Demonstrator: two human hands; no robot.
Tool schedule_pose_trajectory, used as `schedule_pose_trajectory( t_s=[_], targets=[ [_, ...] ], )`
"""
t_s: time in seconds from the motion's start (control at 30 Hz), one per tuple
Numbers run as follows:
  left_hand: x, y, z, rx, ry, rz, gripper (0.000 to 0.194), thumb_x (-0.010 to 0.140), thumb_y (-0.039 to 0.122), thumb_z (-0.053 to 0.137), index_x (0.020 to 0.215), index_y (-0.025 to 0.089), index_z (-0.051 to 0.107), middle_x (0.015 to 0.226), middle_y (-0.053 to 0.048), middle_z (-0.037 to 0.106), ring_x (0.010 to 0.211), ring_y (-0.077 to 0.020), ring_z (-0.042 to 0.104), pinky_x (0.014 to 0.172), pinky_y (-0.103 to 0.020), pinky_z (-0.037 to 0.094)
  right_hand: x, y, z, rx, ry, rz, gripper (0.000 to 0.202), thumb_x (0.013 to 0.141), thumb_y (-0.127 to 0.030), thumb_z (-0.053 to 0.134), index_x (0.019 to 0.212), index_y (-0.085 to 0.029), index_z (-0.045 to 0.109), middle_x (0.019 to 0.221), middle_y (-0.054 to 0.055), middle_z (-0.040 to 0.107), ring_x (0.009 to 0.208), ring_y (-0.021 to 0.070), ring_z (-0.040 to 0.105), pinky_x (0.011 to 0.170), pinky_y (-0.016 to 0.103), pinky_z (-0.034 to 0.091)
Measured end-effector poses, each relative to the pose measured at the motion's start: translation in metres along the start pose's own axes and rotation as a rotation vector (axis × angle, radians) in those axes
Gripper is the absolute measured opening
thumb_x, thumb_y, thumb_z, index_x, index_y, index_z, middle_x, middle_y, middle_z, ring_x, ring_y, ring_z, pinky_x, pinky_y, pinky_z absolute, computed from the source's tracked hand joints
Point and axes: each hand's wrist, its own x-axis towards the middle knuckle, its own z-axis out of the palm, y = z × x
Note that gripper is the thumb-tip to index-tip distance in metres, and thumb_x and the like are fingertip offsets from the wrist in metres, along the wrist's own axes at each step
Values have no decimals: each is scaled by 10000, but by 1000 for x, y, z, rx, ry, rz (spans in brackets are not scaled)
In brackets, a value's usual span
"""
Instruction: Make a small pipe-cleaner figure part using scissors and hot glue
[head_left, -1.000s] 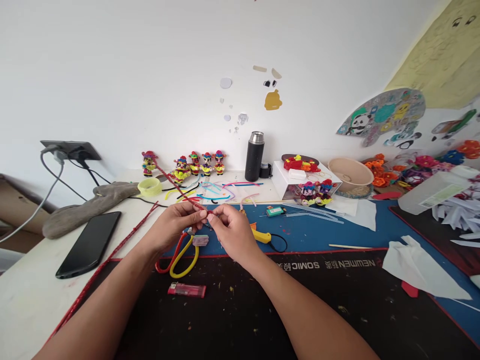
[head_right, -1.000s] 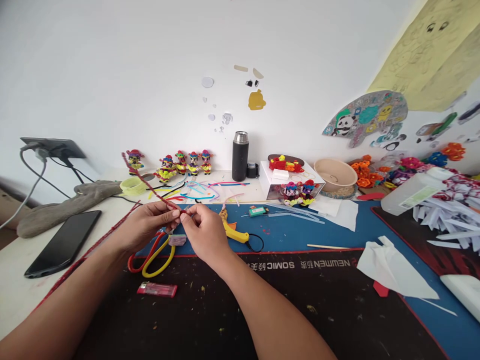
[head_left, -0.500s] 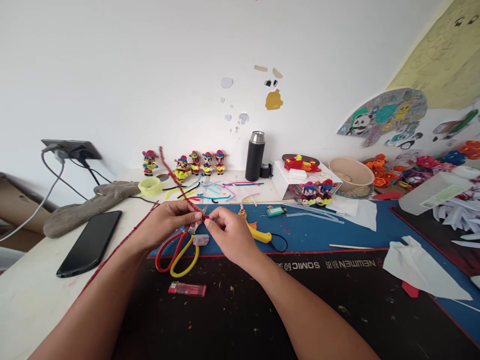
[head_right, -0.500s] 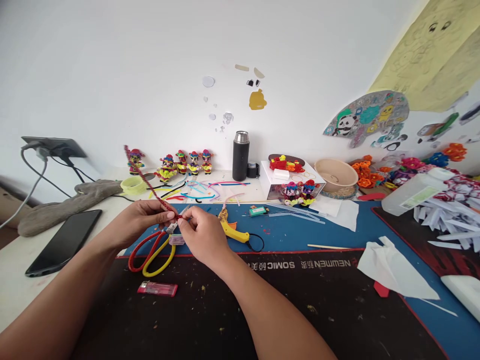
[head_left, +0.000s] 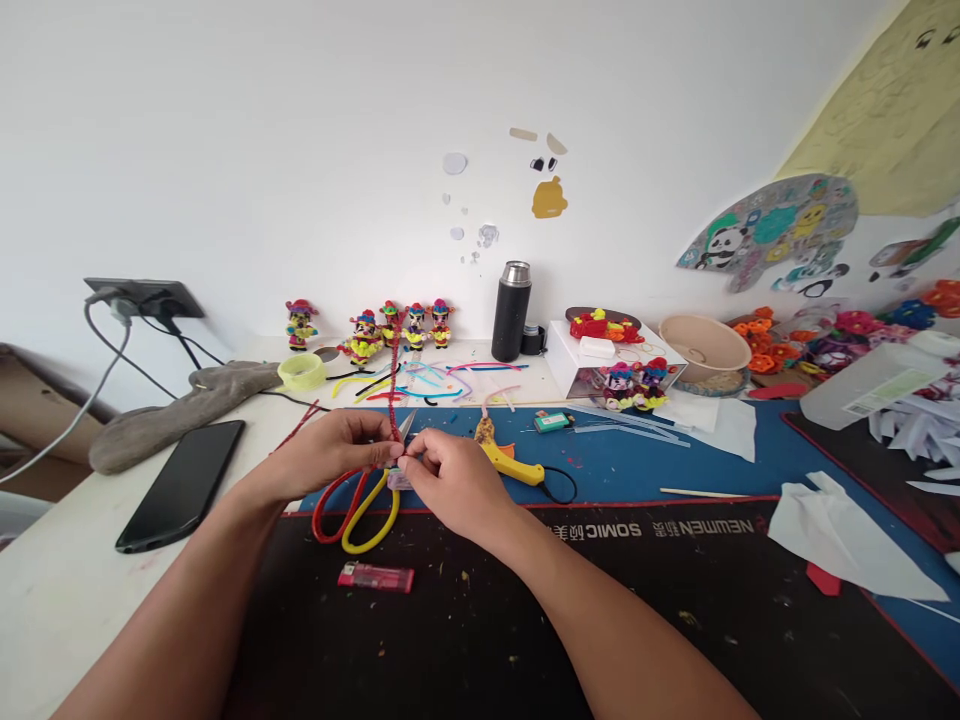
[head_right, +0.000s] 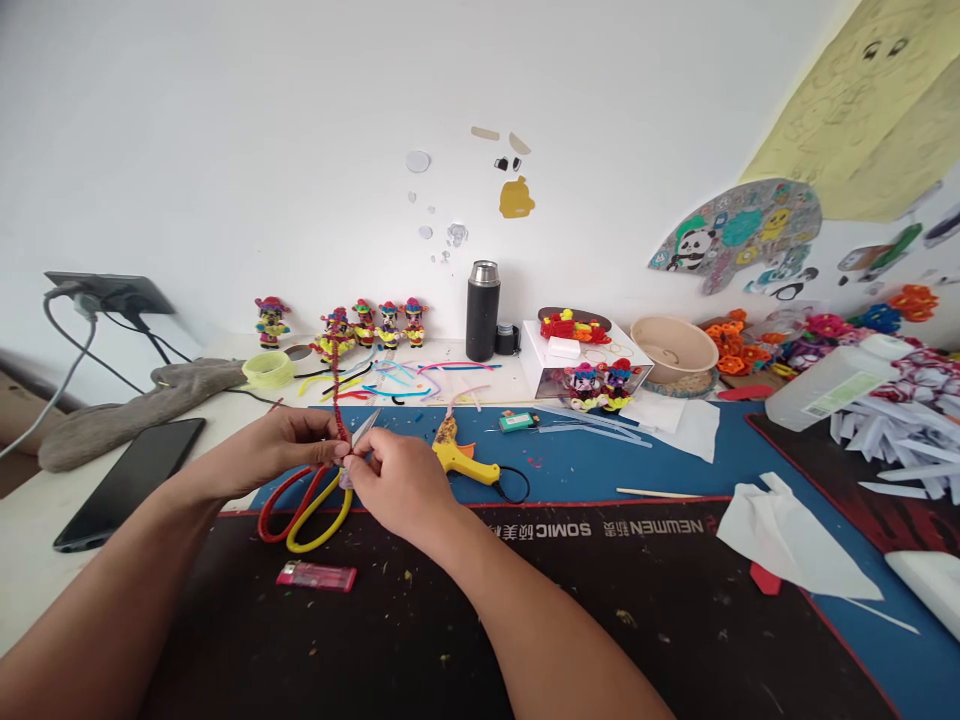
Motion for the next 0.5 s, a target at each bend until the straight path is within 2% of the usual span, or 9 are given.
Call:
schedule_pose_trajectory(
  t_s=[0.13, 0.27, 0.4, 0.5],
  targets=[
    [3, 2, 5, -101, 23, 9, 351, 792, 534, 835, 781, 189, 767, 740, -19, 703, 704, -186, 606, 675, -283, 500, 2, 2, 0, 77, 40, 18, 129, 945, -316, 626, 861, -220, 640, 635, -53, 599, 560, 120, 492, 542, 261, 307],
    [9, -2, 15, -275, 121, 25, 344, 744, 505, 892, 758, 182, 777, 697, -18, 691, 644, -156, 586, 632, -263, 496, 5, 6, 0, 156, 109, 17, 154, 947, -362, 628, 889, -221, 649, 604, -58, 553, 547, 127, 464, 531, 265, 307],
    [16, -3, 30, -495, 252, 14, 376, 661, 482, 961, 710, 168, 761, 668, -9, 681, 596, -118, 569, 579, -220, 477, 8, 10, 0, 258, 149, 29, 202, 955, -420, 613, 928, -222, 642, 610, -51, 571, 538, 133, 484, 524, 257, 327],
    [18, -1, 41, -618, 276, -17, 396, 614, 464, 996, 693, 163, 750, 658, 1, 676, 587, -97, 567, 569, -192, 473, 10, 10, 0, 312, 170, 56, 206, 943, -429, 611, 914, -224, 605, 582, -58, 559, 505, 135, 485, 509, 254, 333]
  ],
)
